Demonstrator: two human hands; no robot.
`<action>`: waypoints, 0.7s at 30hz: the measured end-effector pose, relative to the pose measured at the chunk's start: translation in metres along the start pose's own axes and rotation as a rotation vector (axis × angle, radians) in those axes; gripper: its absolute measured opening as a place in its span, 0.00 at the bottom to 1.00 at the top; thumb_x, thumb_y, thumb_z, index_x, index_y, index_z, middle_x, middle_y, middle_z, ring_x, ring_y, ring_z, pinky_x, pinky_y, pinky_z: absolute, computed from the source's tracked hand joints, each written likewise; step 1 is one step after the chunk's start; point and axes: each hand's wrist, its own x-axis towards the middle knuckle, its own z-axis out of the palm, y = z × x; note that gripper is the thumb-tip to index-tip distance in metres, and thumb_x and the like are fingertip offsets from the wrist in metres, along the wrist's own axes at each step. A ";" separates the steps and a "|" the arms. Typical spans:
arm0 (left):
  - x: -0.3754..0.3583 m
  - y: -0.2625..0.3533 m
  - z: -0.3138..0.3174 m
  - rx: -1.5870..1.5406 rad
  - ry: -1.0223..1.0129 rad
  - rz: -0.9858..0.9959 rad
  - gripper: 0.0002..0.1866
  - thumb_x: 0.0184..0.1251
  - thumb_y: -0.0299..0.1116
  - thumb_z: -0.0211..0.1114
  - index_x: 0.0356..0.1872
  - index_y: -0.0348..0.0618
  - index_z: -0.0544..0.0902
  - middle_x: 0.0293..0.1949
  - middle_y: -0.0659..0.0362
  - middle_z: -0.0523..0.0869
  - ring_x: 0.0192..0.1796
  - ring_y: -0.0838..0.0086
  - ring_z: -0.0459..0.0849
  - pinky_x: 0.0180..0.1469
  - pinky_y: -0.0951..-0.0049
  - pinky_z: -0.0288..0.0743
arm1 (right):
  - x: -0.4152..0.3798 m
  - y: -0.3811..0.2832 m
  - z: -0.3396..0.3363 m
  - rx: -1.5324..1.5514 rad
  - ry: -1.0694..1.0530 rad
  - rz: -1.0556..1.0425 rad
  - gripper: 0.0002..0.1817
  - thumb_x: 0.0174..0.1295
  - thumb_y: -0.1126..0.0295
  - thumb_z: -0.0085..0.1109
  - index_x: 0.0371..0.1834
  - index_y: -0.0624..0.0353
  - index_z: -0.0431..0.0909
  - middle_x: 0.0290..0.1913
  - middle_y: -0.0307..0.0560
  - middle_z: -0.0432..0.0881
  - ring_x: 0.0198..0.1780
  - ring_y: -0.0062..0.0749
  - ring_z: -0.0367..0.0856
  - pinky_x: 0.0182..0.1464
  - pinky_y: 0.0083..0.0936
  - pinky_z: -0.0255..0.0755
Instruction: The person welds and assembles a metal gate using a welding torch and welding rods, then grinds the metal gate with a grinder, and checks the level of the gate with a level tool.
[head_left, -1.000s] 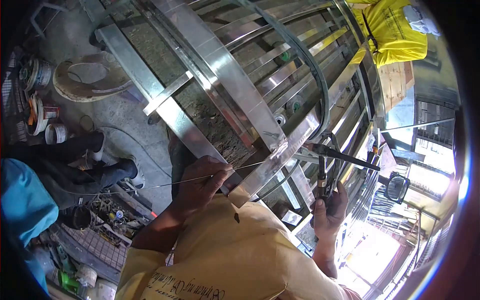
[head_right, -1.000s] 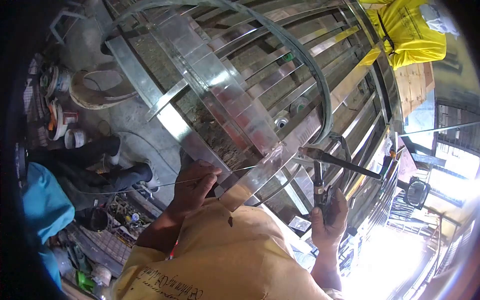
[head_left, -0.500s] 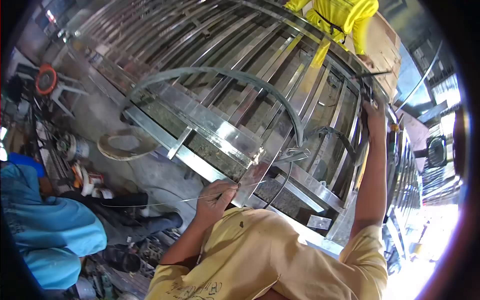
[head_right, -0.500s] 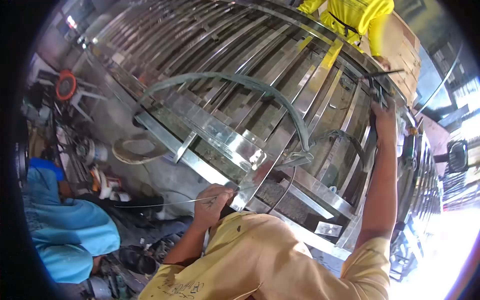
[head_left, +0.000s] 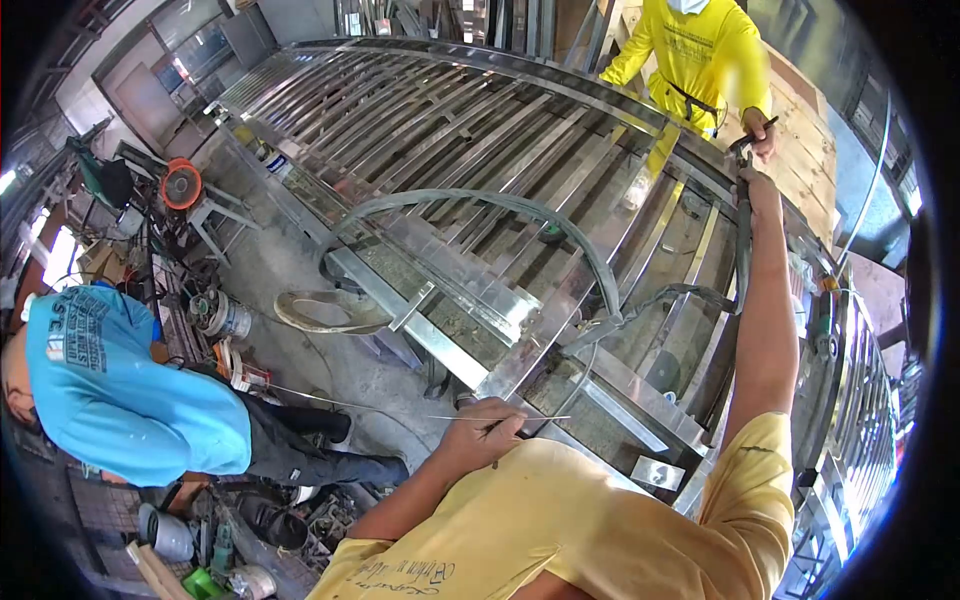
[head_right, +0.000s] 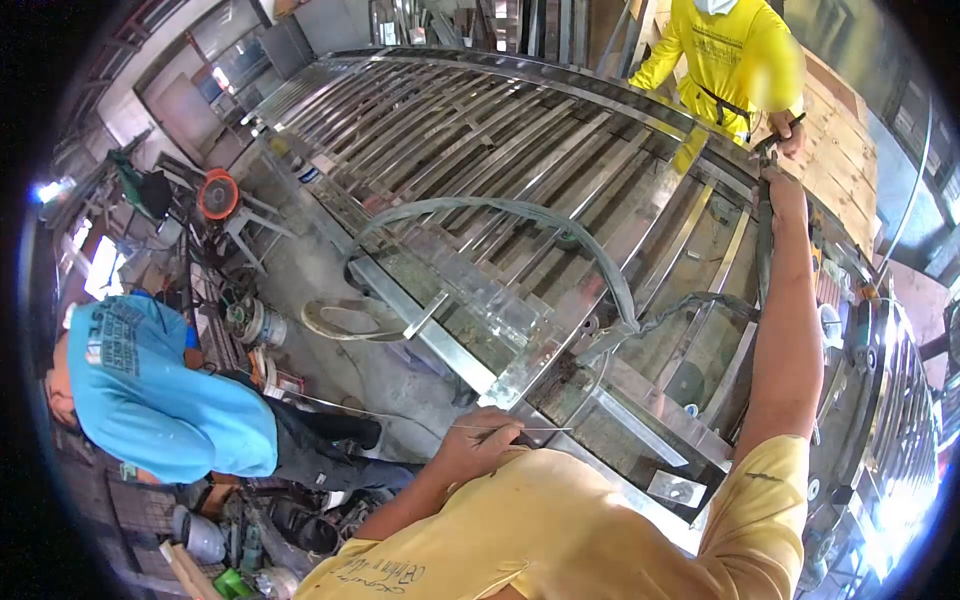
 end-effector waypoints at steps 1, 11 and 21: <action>-0.002 0.002 -0.001 0.027 -0.006 0.008 0.12 0.73 0.35 0.69 0.43 0.34 0.90 0.39 0.50 0.91 0.41 0.61 0.89 0.46 0.64 0.82 | 0.004 -0.002 -0.003 -0.042 0.000 -0.009 0.11 0.70 0.65 0.59 0.37 0.63 0.80 0.23 0.45 0.80 0.22 0.33 0.80 0.27 0.29 0.75; 0.006 -0.012 0.005 0.194 -0.060 -0.023 0.17 0.76 0.43 0.64 0.44 0.36 0.88 0.42 0.49 0.91 0.46 0.56 0.89 0.51 0.58 0.80 | -0.132 -0.076 0.036 -0.577 0.059 -0.648 0.25 0.72 0.58 0.58 0.66 0.61 0.75 0.44 0.58 0.85 0.45 0.50 0.85 0.50 0.40 0.78; 0.092 -0.033 0.105 0.026 -0.163 0.278 0.15 0.71 0.40 0.66 0.51 0.41 0.83 0.52 0.47 0.88 0.52 0.47 0.84 0.54 0.51 0.77 | -0.398 -0.042 0.117 -0.731 -0.747 -0.741 0.20 0.70 0.62 0.63 0.62 0.56 0.82 0.35 0.59 0.88 0.36 0.55 0.89 0.42 0.46 0.81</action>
